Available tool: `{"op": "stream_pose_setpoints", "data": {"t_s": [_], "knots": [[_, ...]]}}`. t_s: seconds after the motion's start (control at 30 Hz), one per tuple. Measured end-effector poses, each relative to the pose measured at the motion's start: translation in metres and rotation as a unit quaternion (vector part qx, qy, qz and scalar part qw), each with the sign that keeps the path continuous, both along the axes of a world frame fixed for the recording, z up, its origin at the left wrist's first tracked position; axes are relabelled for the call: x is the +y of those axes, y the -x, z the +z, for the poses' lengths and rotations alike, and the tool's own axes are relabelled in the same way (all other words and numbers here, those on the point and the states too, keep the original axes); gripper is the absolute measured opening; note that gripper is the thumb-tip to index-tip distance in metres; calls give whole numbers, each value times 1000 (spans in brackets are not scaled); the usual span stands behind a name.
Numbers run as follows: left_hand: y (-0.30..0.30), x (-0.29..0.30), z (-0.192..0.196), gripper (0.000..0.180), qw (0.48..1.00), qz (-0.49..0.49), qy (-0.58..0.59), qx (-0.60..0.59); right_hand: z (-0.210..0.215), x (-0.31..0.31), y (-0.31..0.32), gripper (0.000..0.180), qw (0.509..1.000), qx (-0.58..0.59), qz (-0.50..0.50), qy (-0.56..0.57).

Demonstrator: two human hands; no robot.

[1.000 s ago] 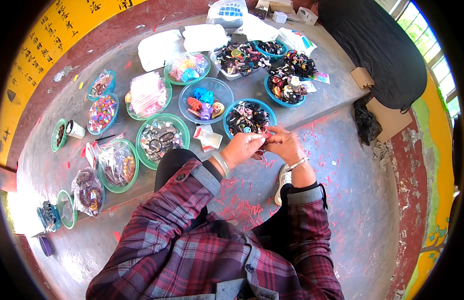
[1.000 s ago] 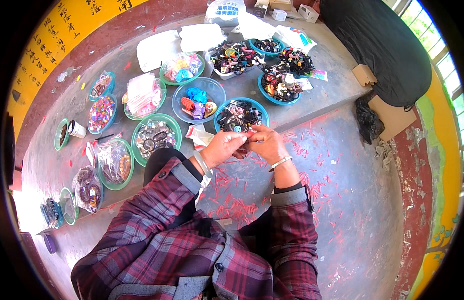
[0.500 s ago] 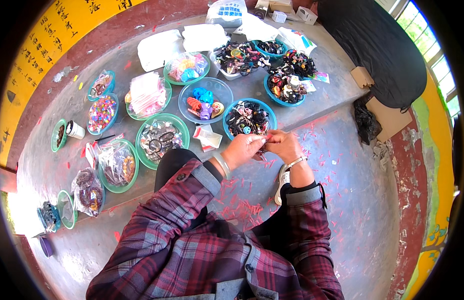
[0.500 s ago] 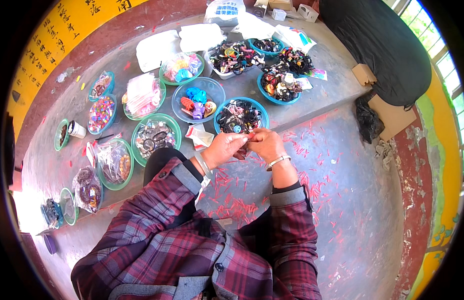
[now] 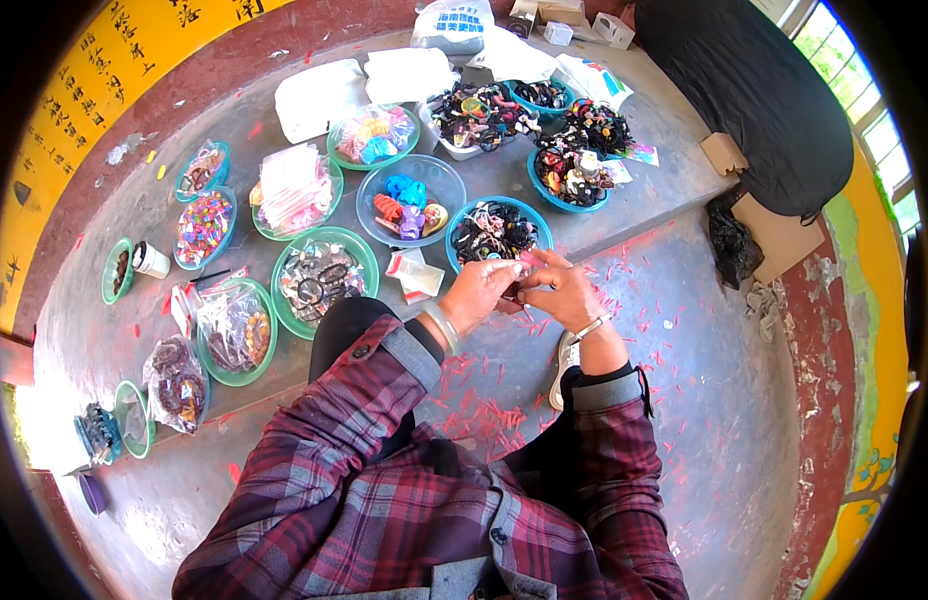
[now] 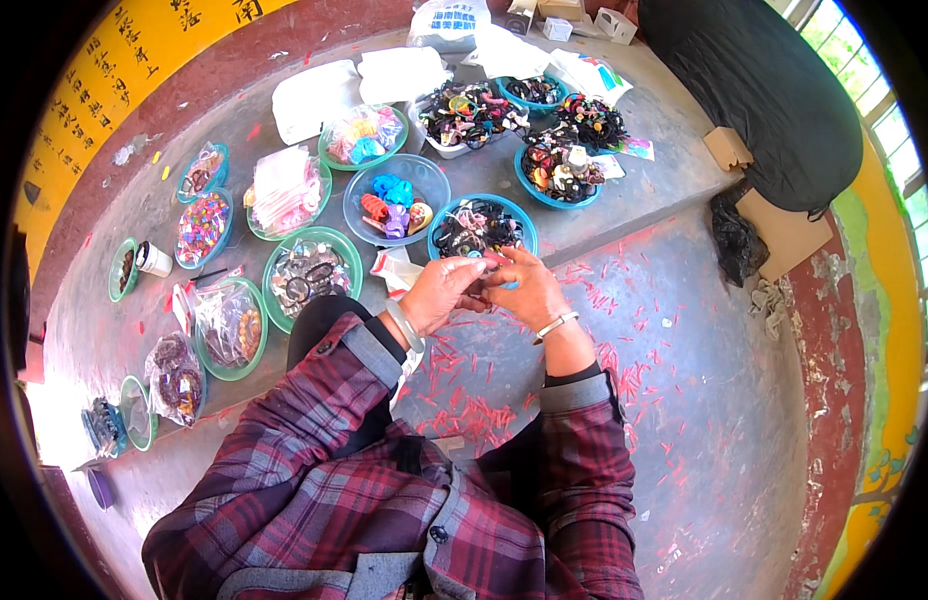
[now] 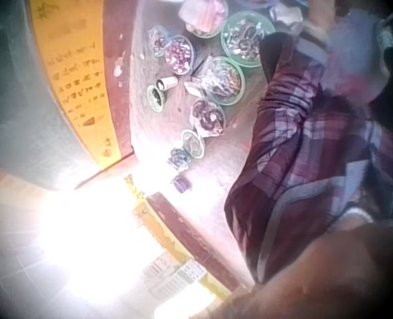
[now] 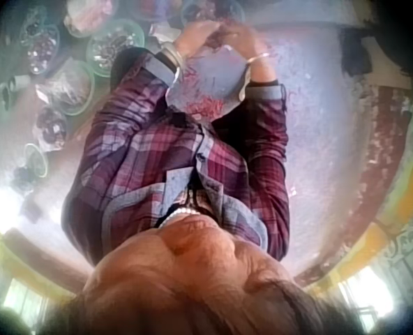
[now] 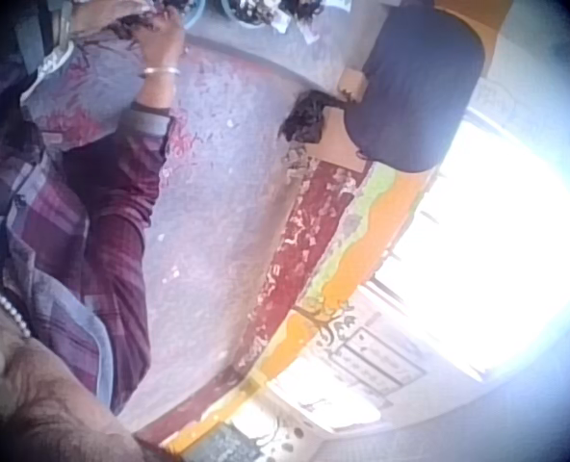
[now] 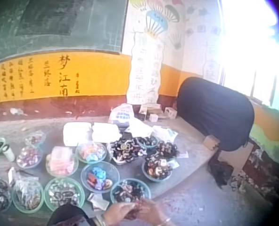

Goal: The person sits on the floor and assembles hair accessories by hand. They pick up small plastic clips and rubber bands from bowls, attach the bands to the clips, and place the finished items into a small plastic bag.

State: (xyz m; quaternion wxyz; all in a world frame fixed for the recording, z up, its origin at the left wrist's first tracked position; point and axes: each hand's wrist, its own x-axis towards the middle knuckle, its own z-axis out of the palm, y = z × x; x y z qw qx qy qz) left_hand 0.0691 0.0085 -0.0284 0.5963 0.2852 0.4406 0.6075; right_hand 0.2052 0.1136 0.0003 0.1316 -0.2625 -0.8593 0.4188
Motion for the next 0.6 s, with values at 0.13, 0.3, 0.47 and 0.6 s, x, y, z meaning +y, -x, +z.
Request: {"op": "stream_pose_setpoints", "data": {"t_s": [0.13,0.3,0.47,0.6], "knots": [[-2,-2,11,32,999,15,6,-28,-8,4,-1,14,999,16,-18,35],[0,0,6,28,998,-2,-5,-57,-7,6,-1,13,999,33,-4,43],[1,0,6,23,998,-6,29,-49,-10,5,-1,15,999,31,-29,-25],[3,1,5,20,997,30,36,-56,-11,7,3,21,986,105,-127,16]]}}
